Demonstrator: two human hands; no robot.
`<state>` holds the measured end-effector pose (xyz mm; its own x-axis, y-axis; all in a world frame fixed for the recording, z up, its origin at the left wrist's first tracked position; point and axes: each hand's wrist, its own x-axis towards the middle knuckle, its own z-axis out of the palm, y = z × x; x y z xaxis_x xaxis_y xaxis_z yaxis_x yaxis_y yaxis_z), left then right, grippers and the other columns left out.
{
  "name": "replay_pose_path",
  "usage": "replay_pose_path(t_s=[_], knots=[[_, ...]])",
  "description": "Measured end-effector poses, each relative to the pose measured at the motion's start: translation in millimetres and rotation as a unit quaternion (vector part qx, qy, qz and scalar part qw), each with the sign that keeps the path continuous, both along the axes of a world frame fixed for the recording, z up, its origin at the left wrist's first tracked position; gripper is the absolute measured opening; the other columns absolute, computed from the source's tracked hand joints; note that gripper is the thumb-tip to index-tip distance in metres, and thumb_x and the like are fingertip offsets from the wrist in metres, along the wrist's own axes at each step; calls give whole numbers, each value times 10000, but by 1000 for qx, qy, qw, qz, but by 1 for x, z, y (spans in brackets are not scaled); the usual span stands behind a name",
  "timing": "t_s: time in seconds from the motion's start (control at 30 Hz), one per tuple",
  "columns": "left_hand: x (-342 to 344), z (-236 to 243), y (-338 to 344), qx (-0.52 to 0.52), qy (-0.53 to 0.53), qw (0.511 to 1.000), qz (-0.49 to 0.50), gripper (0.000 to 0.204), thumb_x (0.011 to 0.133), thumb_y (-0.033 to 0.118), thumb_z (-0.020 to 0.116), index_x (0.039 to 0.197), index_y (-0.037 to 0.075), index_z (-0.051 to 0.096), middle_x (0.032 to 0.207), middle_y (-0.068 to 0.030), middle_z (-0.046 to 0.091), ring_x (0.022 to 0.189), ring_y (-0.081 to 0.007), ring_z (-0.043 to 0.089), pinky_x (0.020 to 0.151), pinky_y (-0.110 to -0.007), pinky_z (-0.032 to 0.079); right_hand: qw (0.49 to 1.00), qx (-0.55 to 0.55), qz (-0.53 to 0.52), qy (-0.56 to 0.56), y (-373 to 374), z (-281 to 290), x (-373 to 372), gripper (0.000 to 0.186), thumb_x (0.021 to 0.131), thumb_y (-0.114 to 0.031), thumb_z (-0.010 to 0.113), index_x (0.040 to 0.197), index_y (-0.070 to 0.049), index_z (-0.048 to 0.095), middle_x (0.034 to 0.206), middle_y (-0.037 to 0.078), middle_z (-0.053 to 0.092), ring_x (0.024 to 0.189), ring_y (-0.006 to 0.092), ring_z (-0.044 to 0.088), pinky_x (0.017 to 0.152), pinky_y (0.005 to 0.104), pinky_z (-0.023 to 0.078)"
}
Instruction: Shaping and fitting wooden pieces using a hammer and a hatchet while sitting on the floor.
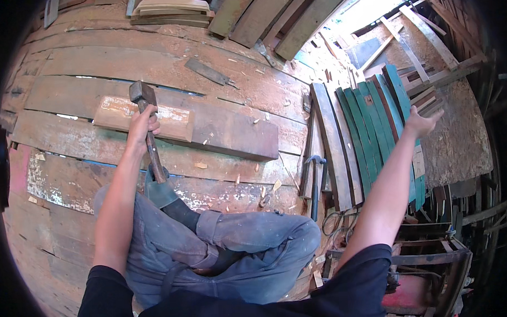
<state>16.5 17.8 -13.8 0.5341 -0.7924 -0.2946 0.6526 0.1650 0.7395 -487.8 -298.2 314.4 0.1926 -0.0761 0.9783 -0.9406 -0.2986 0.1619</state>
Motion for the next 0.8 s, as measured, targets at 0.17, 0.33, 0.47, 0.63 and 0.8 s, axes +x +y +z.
replay_pose_path(t_s=[0.17,0.33,0.47,0.63,0.8], knots=[[2,11,4,-7,20,1000,20,142,910,172,576,859,57,511,566,74,320,452,-47,334,417,-234,296,918,324,38,226,83,-97,20,957,673,-59,785,1484,-86,277,1500,125,344,1376,370,287,1161,446,209],[-1,1,7,-1,-14,1000,-13,156,934,205,563,938,54,525,582,80,325,466,-34,334,424,-224,288,616,671,86,403,241,-270,60,756,753,-219,760,1416,-339,418,1547,168,191,1390,447,218,1097,524,337],[-2,0,5,15,-15,999,-34,139,922,189,567,918,55,534,578,82,323,464,-34,340,425,-219,286,507,783,75,353,238,-324,38,634,796,-289,726,1375,-190,488,1415,223,429,1260,422,458,1052,444,403],[-2,3,0,9,-37,999,-26,131,919,191,580,868,80,532,564,91,327,454,-24,330,421,-215,297,489,819,14,299,169,-350,23,489,789,-225,721,1239,-81,597,1042,211,680,1008,331,652,903,391,502],[1,-1,11,24,-59,997,-34,135,896,172,600,846,71,525,560,83,328,451,-39,333,415,-232,295,462,877,-65,115,169,-373,87,343,808,-203,711,1078,4,663,1004,215,686,952,330,671,833,395,535]])
